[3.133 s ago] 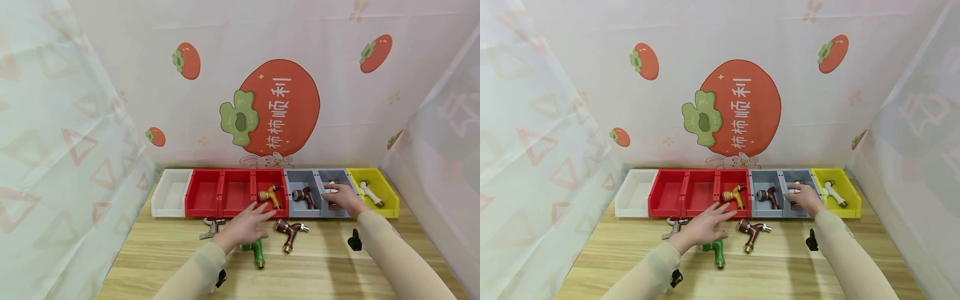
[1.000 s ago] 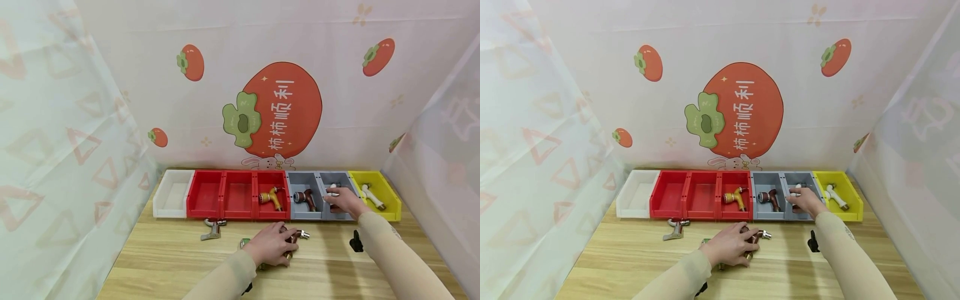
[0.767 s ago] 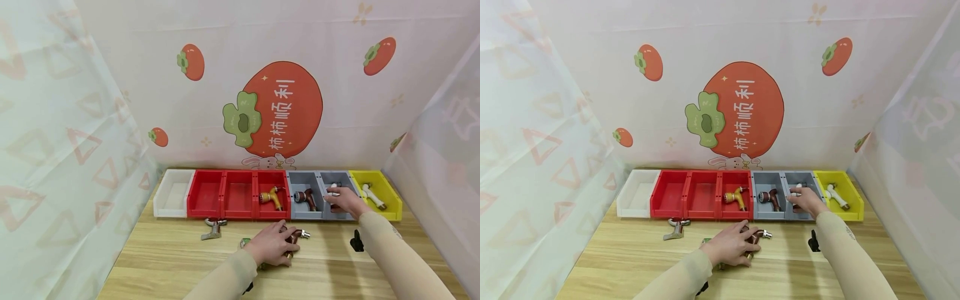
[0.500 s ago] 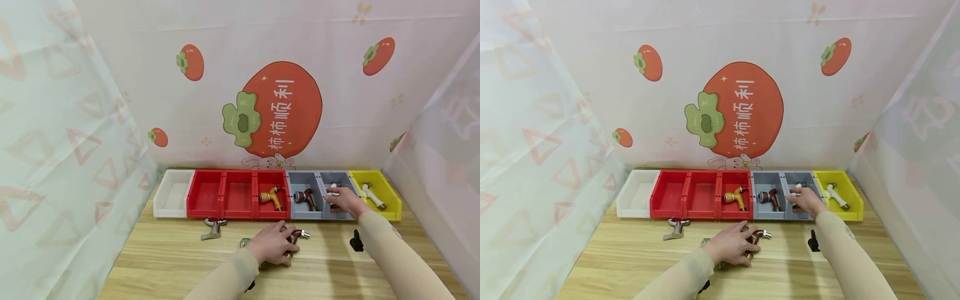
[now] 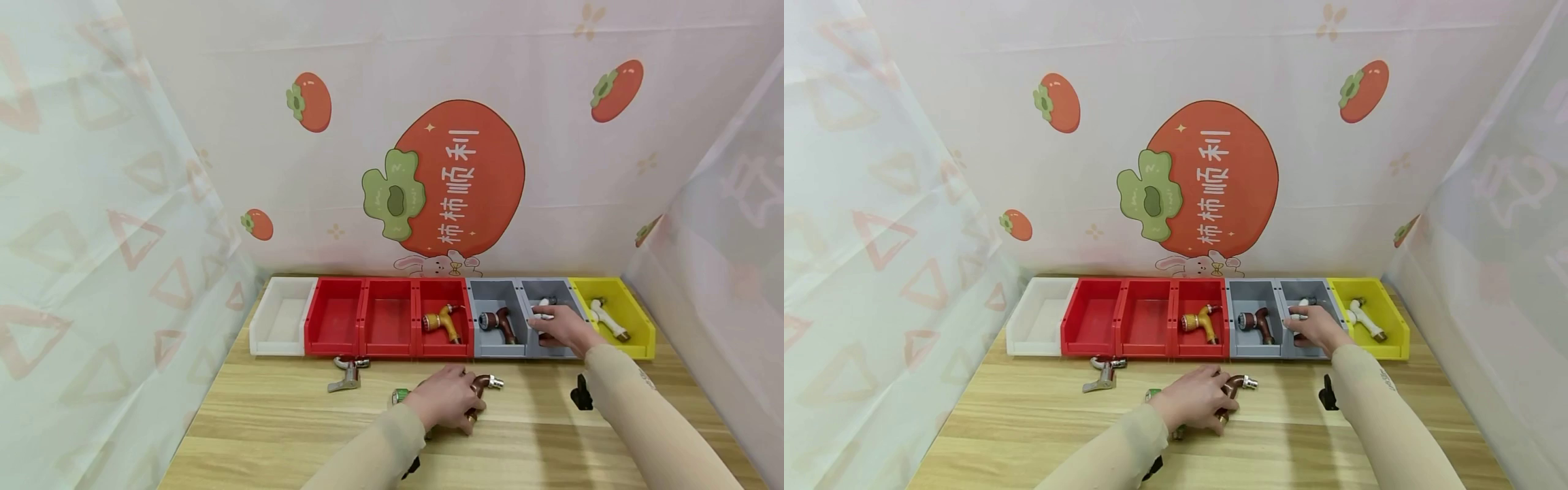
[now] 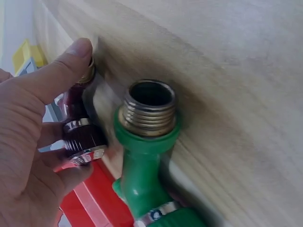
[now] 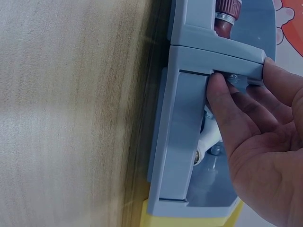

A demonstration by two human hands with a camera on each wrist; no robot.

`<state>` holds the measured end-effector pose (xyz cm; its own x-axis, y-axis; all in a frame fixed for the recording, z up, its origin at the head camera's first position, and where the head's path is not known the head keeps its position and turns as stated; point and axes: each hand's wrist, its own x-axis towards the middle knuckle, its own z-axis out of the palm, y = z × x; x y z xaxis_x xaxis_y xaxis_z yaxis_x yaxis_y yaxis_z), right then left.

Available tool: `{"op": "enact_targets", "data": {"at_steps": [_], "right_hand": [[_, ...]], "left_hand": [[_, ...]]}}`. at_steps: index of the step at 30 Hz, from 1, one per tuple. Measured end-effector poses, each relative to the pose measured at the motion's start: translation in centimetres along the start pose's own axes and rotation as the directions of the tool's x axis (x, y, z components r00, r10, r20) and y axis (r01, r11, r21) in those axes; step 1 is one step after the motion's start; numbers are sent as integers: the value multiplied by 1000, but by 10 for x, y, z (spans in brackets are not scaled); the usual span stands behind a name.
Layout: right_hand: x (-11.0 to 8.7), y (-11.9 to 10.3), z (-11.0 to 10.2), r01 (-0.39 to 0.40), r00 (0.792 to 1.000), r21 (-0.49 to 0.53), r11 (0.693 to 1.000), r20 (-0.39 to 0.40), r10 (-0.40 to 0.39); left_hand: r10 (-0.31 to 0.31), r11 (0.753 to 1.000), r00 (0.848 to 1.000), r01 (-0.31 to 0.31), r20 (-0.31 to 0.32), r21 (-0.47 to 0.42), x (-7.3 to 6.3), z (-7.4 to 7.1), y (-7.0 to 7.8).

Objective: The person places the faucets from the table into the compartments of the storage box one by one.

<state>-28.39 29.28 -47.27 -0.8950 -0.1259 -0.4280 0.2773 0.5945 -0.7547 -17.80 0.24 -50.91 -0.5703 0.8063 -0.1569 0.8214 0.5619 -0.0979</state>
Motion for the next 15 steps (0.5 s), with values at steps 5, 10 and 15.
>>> {"op": "enact_targets", "data": {"at_steps": [5,10,15], "right_hand": [[-1,0,0,7,1000,-4,1000,3,-7],[-3,-1,0,6,1000,-5,1000,5,-6],[-3,0,1,9,1000,-3,1000,2,-9]], "left_hand": [[41,998,997,-38,-62,49,-4,5,-1],[80,996,990,-74,-113,53,-7,7,-2],[88,995,985,-81,-151,55,-9,6,-2]]}}
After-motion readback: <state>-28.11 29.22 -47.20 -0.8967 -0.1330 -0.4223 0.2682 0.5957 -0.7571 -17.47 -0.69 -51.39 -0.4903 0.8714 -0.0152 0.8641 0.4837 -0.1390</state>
